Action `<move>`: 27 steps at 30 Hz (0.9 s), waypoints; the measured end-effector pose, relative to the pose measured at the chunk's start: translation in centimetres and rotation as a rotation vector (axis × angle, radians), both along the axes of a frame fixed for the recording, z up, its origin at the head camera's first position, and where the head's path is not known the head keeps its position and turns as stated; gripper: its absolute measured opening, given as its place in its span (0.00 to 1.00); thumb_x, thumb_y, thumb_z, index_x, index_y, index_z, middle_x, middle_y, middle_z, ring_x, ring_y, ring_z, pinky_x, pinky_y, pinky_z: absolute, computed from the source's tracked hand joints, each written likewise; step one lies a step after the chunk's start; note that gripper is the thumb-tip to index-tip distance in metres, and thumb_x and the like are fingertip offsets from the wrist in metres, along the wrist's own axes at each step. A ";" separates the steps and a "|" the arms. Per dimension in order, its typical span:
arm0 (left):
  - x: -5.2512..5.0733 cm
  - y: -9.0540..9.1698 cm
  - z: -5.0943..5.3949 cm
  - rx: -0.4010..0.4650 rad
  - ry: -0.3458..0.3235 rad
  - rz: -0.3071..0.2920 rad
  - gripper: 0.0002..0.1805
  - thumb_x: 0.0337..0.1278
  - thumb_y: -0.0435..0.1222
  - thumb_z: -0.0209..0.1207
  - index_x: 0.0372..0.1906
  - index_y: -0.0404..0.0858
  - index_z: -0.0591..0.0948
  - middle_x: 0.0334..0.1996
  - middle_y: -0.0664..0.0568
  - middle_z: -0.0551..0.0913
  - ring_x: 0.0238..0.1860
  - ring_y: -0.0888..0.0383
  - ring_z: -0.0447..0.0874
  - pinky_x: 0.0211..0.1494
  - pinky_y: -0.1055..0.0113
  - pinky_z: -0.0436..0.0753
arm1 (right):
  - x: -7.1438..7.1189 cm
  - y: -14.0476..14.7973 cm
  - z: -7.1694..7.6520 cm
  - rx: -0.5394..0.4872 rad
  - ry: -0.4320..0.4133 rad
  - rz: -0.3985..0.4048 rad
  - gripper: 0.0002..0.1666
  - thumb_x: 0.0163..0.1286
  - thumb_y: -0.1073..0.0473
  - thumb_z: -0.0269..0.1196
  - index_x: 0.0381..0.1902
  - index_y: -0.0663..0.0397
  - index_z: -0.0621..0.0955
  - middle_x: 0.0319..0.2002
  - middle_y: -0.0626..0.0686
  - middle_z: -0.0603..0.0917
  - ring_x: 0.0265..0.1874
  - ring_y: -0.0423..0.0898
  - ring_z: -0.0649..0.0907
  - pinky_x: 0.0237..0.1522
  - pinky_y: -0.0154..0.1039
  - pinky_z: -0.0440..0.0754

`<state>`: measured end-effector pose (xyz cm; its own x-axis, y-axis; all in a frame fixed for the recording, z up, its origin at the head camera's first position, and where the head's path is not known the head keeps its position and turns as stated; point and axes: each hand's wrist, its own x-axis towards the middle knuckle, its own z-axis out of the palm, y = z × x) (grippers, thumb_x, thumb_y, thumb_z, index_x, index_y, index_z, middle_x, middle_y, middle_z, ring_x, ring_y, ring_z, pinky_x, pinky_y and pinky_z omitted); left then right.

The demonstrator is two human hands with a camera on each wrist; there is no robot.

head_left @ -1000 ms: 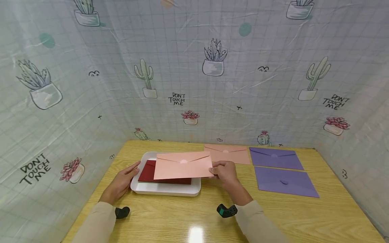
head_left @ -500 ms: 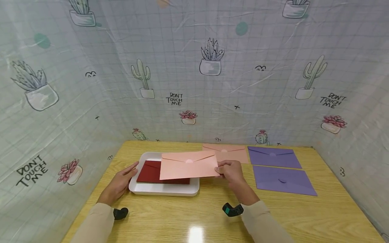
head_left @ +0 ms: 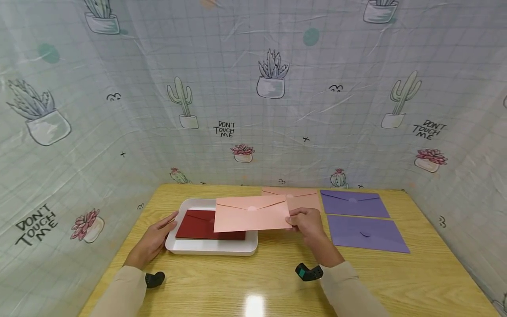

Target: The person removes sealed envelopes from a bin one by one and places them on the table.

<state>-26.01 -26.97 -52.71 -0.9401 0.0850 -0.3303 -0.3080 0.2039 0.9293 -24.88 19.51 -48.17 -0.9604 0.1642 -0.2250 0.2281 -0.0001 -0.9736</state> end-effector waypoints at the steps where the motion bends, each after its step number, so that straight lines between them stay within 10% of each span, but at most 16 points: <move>1: 0.0 0.0 0.0 -0.003 -0.001 0.000 0.34 0.85 0.44 0.46 0.85 0.50 0.50 0.87 0.46 0.37 0.87 0.42 0.38 0.85 0.44 0.55 | 0.0 0.1 0.0 -0.005 0.001 0.001 0.12 0.64 0.75 0.68 0.45 0.76 0.84 0.26 0.51 0.86 0.18 0.41 0.80 0.29 0.39 0.90; 27: -0.4 -0.2 -0.4 -0.002 -0.009 -0.010 0.34 0.85 0.45 0.45 0.85 0.51 0.49 0.87 0.46 0.36 0.87 0.41 0.37 0.85 0.43 0.53 | 0.7 3.6 0.1 0.000 -0.013 -0.024 0.15 0.65 0.76 0.67 0.49 0.80 0.82 0.24 0.49 0.84 0.17 0.40 0.79 0.28 0.36 0.90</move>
<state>-26.40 -27.15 -53.13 -0.9361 0.0935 -0.3391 -0.3146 0.2084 0.9260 -24.15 23.16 -48.08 -0.9533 0.1867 -0.2373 0.2405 -0.0058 -0.9706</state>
